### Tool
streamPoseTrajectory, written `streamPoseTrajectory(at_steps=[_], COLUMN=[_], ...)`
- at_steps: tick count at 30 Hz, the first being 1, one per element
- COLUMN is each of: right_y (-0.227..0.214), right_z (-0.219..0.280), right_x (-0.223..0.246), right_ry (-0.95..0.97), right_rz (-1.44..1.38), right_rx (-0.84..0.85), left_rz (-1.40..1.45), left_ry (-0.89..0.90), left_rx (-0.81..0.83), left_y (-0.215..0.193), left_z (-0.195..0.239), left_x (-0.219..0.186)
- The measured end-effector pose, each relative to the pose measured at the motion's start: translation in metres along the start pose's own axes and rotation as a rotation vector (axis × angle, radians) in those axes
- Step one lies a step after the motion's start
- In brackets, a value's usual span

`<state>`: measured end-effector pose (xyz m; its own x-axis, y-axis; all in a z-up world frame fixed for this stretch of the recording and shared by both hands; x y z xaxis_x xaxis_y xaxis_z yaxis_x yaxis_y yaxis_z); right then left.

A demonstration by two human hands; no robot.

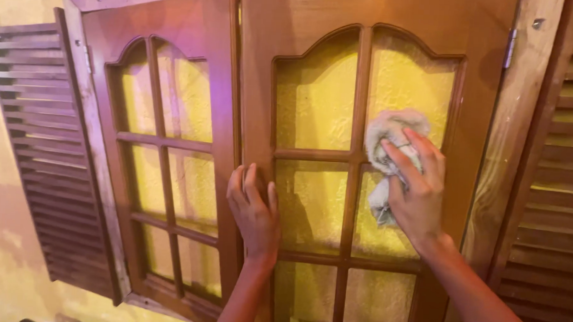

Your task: Wipe and clean the glass panes and wooden frame of a window using a cloth.

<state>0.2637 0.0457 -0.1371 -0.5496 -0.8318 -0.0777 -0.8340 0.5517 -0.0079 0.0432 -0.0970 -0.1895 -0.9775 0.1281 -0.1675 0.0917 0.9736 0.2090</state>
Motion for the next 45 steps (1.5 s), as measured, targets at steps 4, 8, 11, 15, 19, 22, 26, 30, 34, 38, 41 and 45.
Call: streamPoseTrajectory(at_steps=[4,8,11,15,19,22,26,30,34,38,41,45], right_y=[0.011,0.022,0.019,0.015,0.023,0.039,0.061,0.069,0.033,0.048,0.054,0.055], right_z=[-0.001,-0.002,-0.008,-0.011,-0.013,-0.010,-0.021,-0.070,-0.089,-0.019,0.040,0.122], right_x=[0.025,0.061,0.089,0.115,0.140,0.177,0.192,0.174,0.173,0.181,0.179,0.179], right_ry=[-0.120,-0.147,-0.192,-0.127,-0.112,-0.195,-0.464,-0.319,-0.239,-0.386,-0.433,-0.490], right_rz=[0.059,-0.013,-0.061,-0.086,-0.187,-0.323,-0.309,-0.198,-0.198,-0.140,-0.141,-0.243], right_rx=[0.022,0.070,0.033,0.057,0.002,0.042,0.069,0.058,-0.158,0.032,0.104,0.258], left_rz=[-0.107,-0.139,-0.143,-0.007,0.167,0.219,0.339,0.259,0.519,0.805,1.101,1.135], left_ry=[-0.032,-0.052,-0.107,-0.183,-0.405,-0.523,-0.582,-0.453,-0.598,-0.638,-0.801,-0.842], left_rx=[0.021,0.095,0.114,0.116,0.136,0.214,0.243,0.185,0.254,0.242,0.280,0.146], left_y=[-0.010,-0.011,-0.015,-0.023,-0.024,-0.030,-0.039,-0.042,-0.056,-0.051,-0.042,-0.038], left_z=[0.004,-0.001,-0.002,0.007,0.012,0.014,0.011,0.016,0.005,0.030,0.045,0.068], left_x=[0.009,0.007,0.007,0.014,0.020,0.018,0.009,0.009,-0.001,0.035,0.050,0.066])
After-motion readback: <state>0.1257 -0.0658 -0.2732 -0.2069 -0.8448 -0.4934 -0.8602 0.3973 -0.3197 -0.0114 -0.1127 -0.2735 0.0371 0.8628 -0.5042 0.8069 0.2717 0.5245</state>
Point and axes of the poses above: each hand's wrist, its own z-axis away from the middle knuckle, its own y-axis out of the palm, x = y × z, the point moved 4 cm from there along -z, towards the middle knuckle, and after that the axes turned 14 degrees about z, right-handed, at the moved point
